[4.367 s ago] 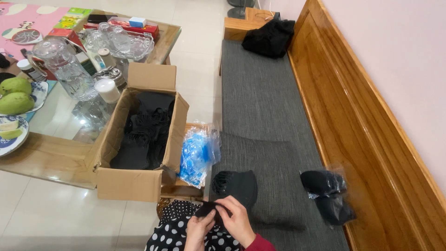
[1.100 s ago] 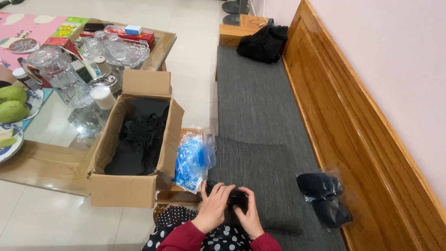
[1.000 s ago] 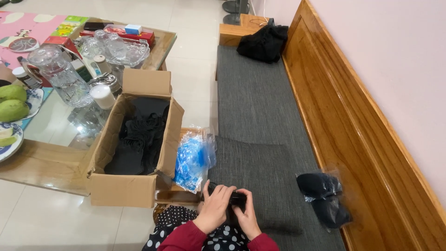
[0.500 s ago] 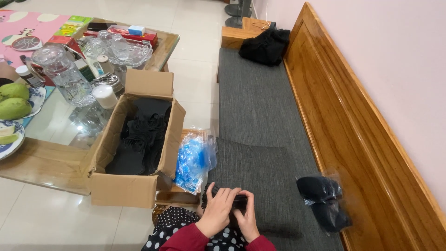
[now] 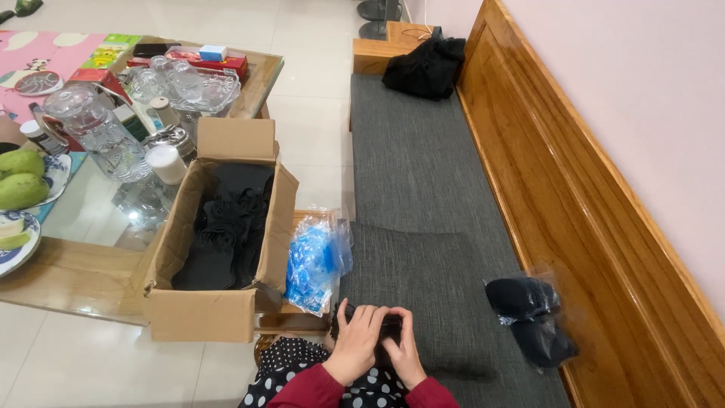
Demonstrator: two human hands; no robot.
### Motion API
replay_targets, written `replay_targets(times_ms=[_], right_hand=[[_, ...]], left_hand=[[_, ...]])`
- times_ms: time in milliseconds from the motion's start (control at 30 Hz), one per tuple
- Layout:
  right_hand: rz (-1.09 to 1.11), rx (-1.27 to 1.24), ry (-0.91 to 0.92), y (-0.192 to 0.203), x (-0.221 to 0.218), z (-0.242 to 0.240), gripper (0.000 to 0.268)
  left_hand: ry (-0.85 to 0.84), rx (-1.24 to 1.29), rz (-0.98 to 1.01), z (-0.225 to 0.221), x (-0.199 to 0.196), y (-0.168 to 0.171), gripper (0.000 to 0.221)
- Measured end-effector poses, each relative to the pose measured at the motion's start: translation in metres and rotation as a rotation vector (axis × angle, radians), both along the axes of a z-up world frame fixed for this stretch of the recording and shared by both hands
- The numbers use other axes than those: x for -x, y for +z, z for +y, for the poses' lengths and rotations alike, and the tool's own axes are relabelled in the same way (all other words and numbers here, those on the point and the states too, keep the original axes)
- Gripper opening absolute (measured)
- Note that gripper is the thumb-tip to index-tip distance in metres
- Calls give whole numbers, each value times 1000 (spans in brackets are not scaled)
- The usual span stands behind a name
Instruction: A person is manually packaging black face masks by taking them from a cardboard box, inspecting them, and placing them into individual clear plastic bags.
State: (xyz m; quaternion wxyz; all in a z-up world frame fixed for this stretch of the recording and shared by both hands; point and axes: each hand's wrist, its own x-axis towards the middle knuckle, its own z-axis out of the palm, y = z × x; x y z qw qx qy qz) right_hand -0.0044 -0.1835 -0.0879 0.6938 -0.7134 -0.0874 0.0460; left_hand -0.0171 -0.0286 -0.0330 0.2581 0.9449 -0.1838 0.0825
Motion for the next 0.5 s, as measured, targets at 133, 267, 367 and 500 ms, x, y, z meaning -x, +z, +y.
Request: replay_targets(times_ms=[133, 267, 367, 500], right_hand=[[16, 4, 6, -2, 0, -3, 50], [70, 113, -21, 5, -5, -8, 41], [61, 157, -110, 18, -5, -8, 40], [64, 118, -211, 41, -6, -4, 36]], left_hand=[[-6, -12, 1, -1, -1, 0, 66], [69, 16, -31, 2, -2, -8, 71], [242, 105, -50, 5, 9, -7, 85], [371, 466, 76, 13, 20, -6, 83]])
